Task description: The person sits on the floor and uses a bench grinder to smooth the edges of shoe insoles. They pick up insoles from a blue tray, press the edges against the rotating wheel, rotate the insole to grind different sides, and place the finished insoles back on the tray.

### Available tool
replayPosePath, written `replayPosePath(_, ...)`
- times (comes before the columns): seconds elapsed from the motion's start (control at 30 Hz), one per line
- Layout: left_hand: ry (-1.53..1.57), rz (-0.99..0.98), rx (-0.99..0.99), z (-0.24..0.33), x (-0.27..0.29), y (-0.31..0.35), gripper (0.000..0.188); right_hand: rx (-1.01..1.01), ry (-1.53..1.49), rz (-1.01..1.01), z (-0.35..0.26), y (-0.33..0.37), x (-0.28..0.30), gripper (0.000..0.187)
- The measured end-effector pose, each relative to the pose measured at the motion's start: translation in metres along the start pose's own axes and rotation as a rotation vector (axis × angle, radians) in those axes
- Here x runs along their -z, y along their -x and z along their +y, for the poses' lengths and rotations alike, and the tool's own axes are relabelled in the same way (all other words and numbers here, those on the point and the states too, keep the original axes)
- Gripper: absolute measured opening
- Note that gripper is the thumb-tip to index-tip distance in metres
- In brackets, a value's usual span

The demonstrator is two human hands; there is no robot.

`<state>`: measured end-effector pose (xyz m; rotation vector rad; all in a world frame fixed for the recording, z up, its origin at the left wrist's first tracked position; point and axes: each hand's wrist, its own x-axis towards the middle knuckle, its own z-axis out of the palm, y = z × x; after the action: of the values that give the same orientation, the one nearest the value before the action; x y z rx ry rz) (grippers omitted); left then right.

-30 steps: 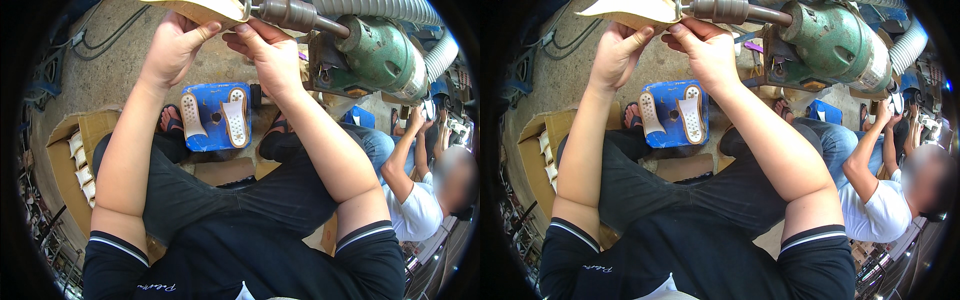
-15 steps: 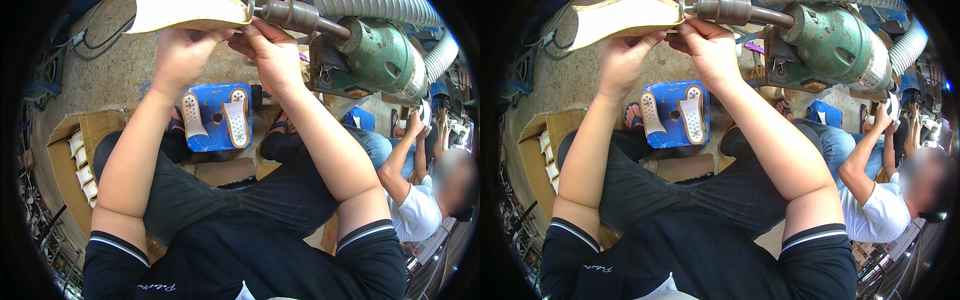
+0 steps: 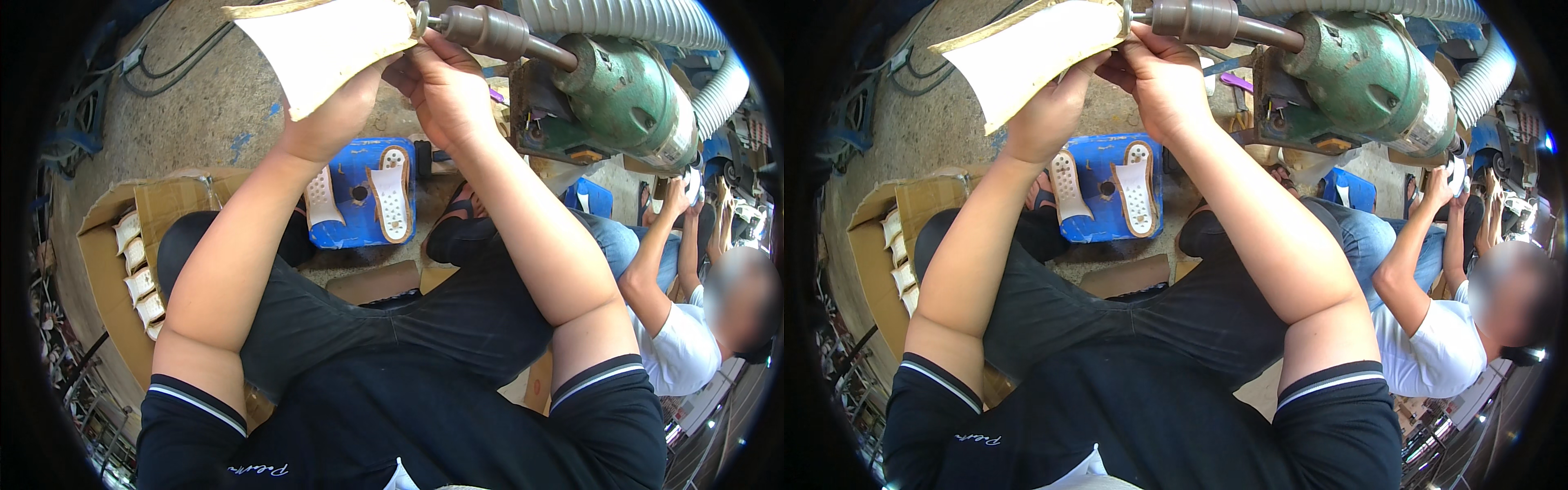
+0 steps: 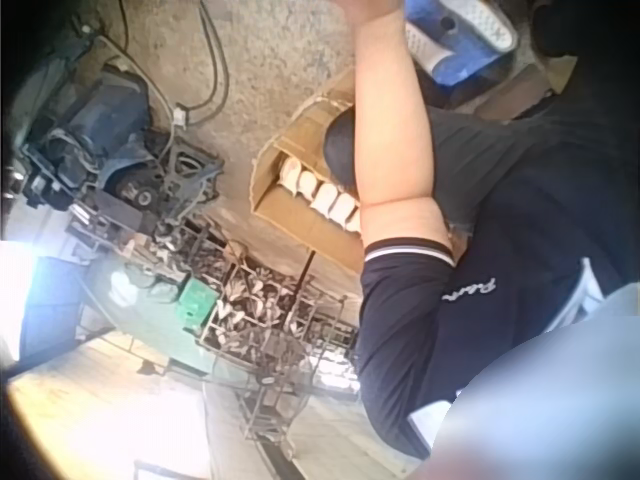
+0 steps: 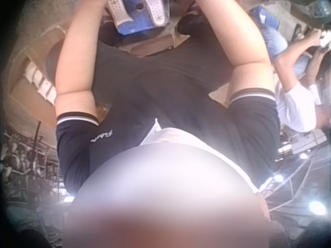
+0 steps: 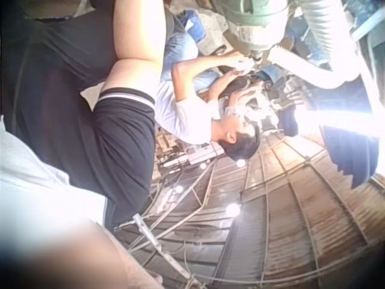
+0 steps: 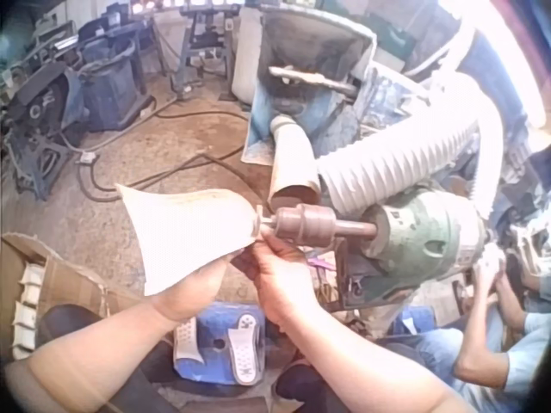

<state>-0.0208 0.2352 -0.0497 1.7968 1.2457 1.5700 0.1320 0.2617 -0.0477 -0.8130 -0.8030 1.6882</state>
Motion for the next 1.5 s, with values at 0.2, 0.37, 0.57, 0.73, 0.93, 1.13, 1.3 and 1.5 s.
replayPosePath(0.2,-0.342,0.032,-0.232,-0.005,0.001,-0.008,0.024,0.007,-0.031,-0.009,0.003,-0.005,-0.001,0.022)
replayPosePath(0.37,-0.563,0.049,-0.402,0.012,0.008,-0.019,0.032,-0.020,-0.083,-0.006,0.007,-0.012,-0.001,0.017)
replayPosePath(0.57,-0.421,0.112,-0.432,0.026,0.003,-0.033,0.035,-0.078,-0.142,-0.027,0.010,-0.020,0.003,0.016)
replayPosePath(0.73,-0.342,0.162,-0.450,0.018,-0.003,-0.032,0.030,-0.154,-0.257,-0.054,0.012,-0.030,0.004,0.015)
replayPosePath(0.93,-0.173,0.264,-0.279,-0.010,-0.005,-0.011,0.024,-0.377,-0.213,0.032,0.001,-0.013,0.001,0.024)
replayPosePath(1.13,-0.323,0.132,-0.225,-0.022,0.002,0.020,0.064,-0.382,-0.053,-0.332,-0.019,0.013,0.003,0.057)
replayPosePath(1.3,0.225,-0.004,-0.009,-0.003,-0.007,0.036,0.064,-0.404,0.184,-0.403,-0.039,0.033,0.009,0.088)
replayPosePath(1.5,1.020,0.054,0.637,0.022,0.012,0.029,0.033,-0.430,0.292,-0.400,-0.053,0.042,0.014,0.096)
